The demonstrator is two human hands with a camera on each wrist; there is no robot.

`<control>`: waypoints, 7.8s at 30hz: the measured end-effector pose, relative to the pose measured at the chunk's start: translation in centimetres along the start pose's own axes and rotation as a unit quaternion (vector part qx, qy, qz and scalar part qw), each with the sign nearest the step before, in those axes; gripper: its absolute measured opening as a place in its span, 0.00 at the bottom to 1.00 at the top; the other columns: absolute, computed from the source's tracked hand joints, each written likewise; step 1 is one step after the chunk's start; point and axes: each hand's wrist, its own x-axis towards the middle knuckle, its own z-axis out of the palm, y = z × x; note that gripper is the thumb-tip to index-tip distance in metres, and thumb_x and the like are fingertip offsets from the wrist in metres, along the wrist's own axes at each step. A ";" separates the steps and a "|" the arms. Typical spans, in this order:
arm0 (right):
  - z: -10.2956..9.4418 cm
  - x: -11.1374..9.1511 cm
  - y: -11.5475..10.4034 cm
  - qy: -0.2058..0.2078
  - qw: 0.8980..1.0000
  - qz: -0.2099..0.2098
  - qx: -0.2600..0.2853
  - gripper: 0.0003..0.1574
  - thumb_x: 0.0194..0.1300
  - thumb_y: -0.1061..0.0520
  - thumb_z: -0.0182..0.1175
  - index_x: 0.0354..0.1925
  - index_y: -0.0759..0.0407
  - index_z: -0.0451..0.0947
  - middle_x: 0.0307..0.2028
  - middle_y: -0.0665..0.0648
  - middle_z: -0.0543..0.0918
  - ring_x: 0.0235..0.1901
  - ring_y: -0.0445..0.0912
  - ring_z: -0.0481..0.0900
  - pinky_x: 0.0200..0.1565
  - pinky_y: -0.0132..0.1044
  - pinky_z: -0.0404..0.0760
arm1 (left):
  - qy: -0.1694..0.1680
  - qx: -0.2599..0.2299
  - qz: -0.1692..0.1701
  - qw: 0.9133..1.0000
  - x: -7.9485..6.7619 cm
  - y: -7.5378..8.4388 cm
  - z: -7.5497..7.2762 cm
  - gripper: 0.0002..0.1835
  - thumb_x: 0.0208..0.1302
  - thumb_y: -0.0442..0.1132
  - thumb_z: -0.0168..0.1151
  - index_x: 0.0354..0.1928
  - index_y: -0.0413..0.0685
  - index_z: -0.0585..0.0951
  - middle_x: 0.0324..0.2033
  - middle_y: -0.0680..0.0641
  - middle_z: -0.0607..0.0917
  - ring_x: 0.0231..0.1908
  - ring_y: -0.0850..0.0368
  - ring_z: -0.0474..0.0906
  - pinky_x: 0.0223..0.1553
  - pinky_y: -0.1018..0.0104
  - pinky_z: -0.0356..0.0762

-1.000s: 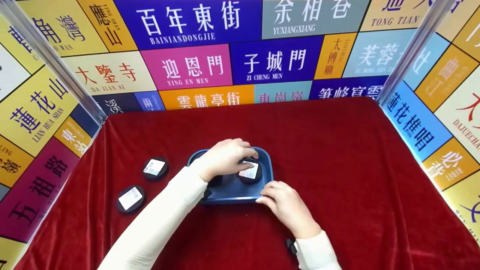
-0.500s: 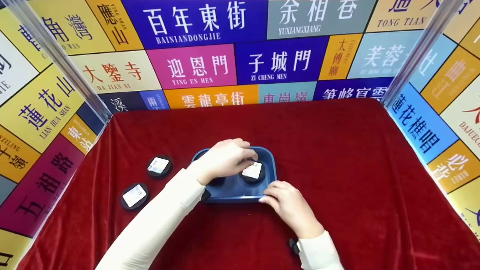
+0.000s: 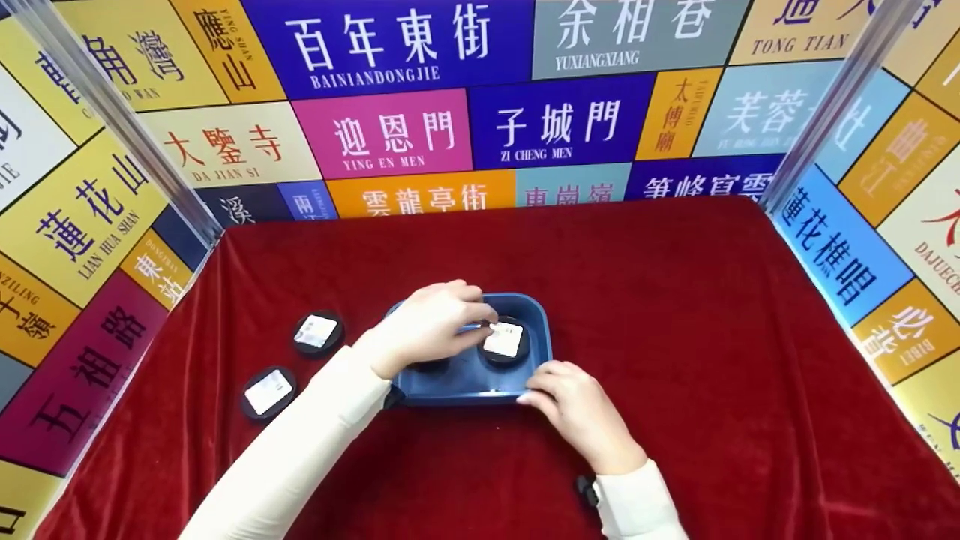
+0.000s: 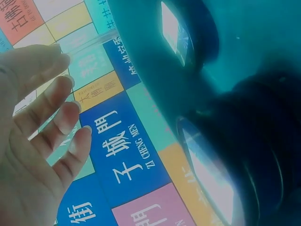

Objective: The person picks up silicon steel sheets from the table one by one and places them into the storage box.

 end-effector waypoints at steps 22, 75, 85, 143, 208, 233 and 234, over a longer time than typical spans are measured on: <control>0.3 0.0 0.2 0.016 1.000 -0.014 -0.004 0.12 0.49 0.63 0.78 0.32 0.50 0.87 0.34 0.44 0.85 0.36 0.41 0.82 0.48 0.19 0.75 | 0.007 -0.010 -0.039 0.999 -2.5 -1.5 -0.7 0.10 0.70 0.50 0.60 0.47 0.63 0.87 0.37 0.54 0.82 0.38 0.56 0.76 0.41 0.62 0.78; -0.1 -0.2 0.1 -0.029 0.999 0.034 0.019 0.07 0.56 0.61 0.74 0.34 0.52 0.88 0.35 0.47 0.85 0.38 0.38 0.81 0.49 0.15 0.72 | 0.061 -0.047 -0.101 0.992 -8.4 -5.2 1.5 0.15 0.66 0.46 0.65 0.54 0.60 0.84 0.41 0.51 0.81 0.40 0.52 0.77 0.41 0.57 0.78; -0.1 -0.2 0.1 -0.031 0.999 0.039 0.017 0.07 0.56 0.61 0.75 0.35 0.52 0.88 0.35 0.47 0.86 0.38 0.38 0.81 0.48 0.15 0.72 | 0.058 -0.029 -0.114 0.991 -9.1 -5.8 1.9 0.16 0.67 0.48 0.64 0.56 0.57 0.84 0.43 0.49 0.82 0.41 0.50 0.77 0.43 0.55 0.77; -0.1 -0.2 0.0 -0.018 0.999 0.033 0.017 0.09 0.53 0.63 0.76 0.34 0.51 0.88 0.34 0.46 0.85 0.36 0.37 0.80 0.46 0.16 0.73 | 0.008 -0.045 -0.245 0.969 -14.7 -10.5 3.3 0.21 0.70 0.51 0.60 0.61 0.55 0.80 0.48 0.45 0.81 0.48 0.46 0.77 0.51 0.48 0.78; -0.1 -0.2 0.2 -0.033 0.998 0.046 0.024 0.07 0.57 0.61 0.74 0.35 0.52 0.88 0.35 0.47 0.85 0.38 0.38 0.81 0.49 0.15 0.72 | -0.089 -0.075 -0.355 0.927 -17.4 -13.1 5.4 0.27 0.68 0.50 0.62 0.68 0.58 0.74 0.70 0.41 0.68 0.69 0.33 0.63 0.62 0.35 0.68; -0.1 -0.2 0.2 -0.034 0.998 0.047 0.021 0.07 0.56 0.61 0.74 0.35 0.51 0.88 0.36 0.46 0.85 0.39 0.38 0.81 0.48 0.15 0.73 | -0.104 -0.086 -0.368 0.920 -17.2 -12.6 5.2 0.26 0.70 0.49 0.61 0.69 0.59 0.73 0.72 0.42 0.66 0.64 0.28 0.67 0.56 0.34 0.74; -0.1 -0.2 0.2 -0.034 0.998 0.047 0.021 0.07 0.56 0.61 0.74 0.35 0.51 0.88 0.36 0.46 0.85 0.39 0.38 0.81 0.48 0.16 0.73 | -0.102 -0.085 -0.367 0.921 -17.2 -12.6 5.1 0.26 0.70 0.49 0.61 0.69 0.59 0.73 0.72 0.42 0.66 0.64 0.28 0.67 0.56 0.34 0.74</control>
